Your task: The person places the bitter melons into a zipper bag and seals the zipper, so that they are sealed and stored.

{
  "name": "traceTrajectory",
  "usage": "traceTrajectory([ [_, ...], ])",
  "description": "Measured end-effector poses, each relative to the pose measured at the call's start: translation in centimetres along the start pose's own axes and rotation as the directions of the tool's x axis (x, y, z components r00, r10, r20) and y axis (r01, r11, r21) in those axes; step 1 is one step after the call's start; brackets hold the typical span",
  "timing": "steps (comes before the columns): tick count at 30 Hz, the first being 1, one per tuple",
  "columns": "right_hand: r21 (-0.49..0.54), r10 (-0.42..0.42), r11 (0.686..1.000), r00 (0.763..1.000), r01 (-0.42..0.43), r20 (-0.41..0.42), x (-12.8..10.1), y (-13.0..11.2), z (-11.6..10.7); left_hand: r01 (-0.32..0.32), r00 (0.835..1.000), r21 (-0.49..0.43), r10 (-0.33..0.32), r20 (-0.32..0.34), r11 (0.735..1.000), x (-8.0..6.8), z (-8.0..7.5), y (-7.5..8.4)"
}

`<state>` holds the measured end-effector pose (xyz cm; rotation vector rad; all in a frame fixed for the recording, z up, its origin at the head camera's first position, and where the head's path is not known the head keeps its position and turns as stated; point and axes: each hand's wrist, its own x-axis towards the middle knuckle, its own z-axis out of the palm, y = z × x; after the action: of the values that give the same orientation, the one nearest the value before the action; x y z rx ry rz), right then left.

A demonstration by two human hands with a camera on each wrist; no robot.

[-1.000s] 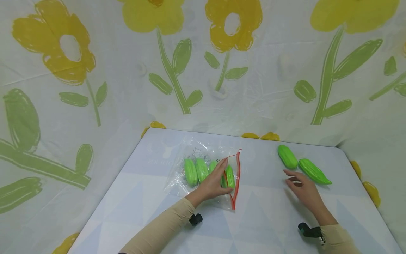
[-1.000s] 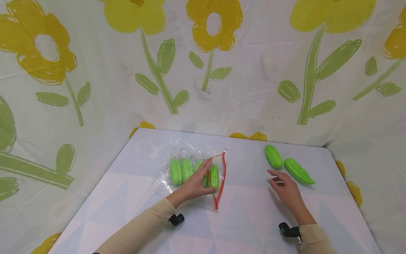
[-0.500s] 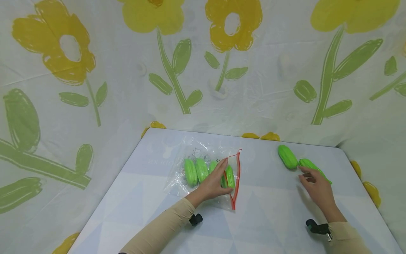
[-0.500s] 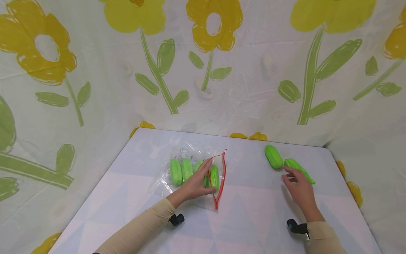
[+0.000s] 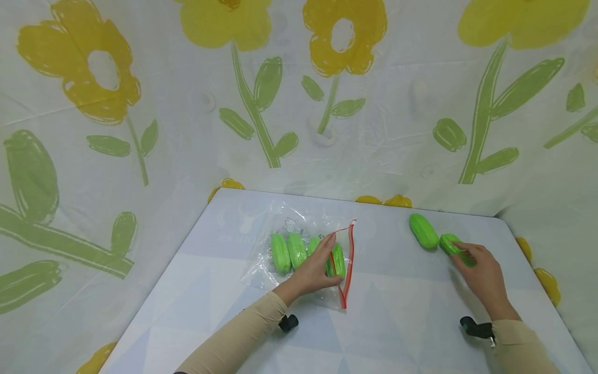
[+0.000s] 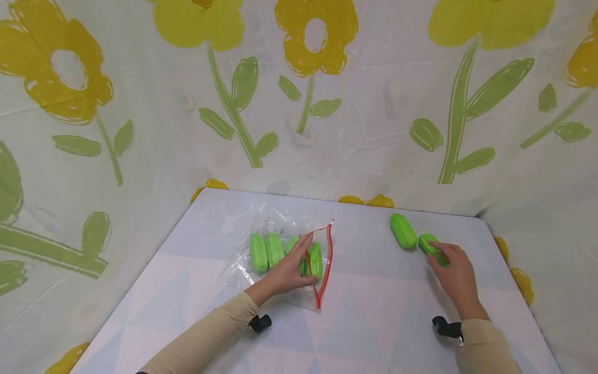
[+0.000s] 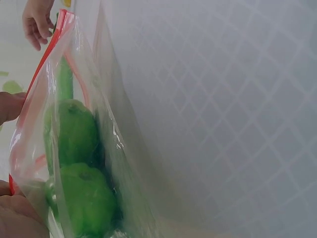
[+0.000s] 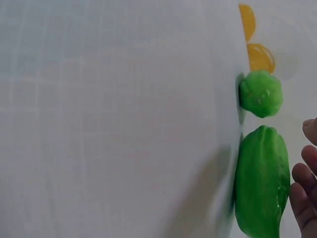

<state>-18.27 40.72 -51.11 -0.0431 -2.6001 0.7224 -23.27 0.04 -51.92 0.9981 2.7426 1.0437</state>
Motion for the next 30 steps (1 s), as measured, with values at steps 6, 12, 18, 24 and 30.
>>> traceTrajectory([
  [6,-0.010,0.020,1.000,1.000,-0.020,0.002,0.2,0.7,-0.1,0.006,1.000,0.000,-0.006,0.002,1.000,0.0,0.1,0.0],
  [12,-0.011,0.034,0.999,0.999,-0.034,0.001,0.5,1.7,0.0,0.011,1.000,0.008,-0.011,0.009,1.000,-0.1,0.0,0.0],
  [18,-0.004,0.064,0.998,0.997,-0.064,0.034,0.6,2.6,0.1,0.025,1.000,0.004,-0.025,0.013,1.000,-0.2,0.0,0.1],
  [24,-0.005,0.118,0.993,0.986,-0.119,0.116,0.5,3.1,0.1,0.030,0.999,0.006,-0.030,0.018,1.000,-0.1,0.0,0.0],
  [30,0.007,0.158,0.987,0.970,-0.162,0.182,0.3,3.2,0.0,0.030,0.999,0.009,-0.030,0.013,1.000,-0.2,0.0,0.0],
])
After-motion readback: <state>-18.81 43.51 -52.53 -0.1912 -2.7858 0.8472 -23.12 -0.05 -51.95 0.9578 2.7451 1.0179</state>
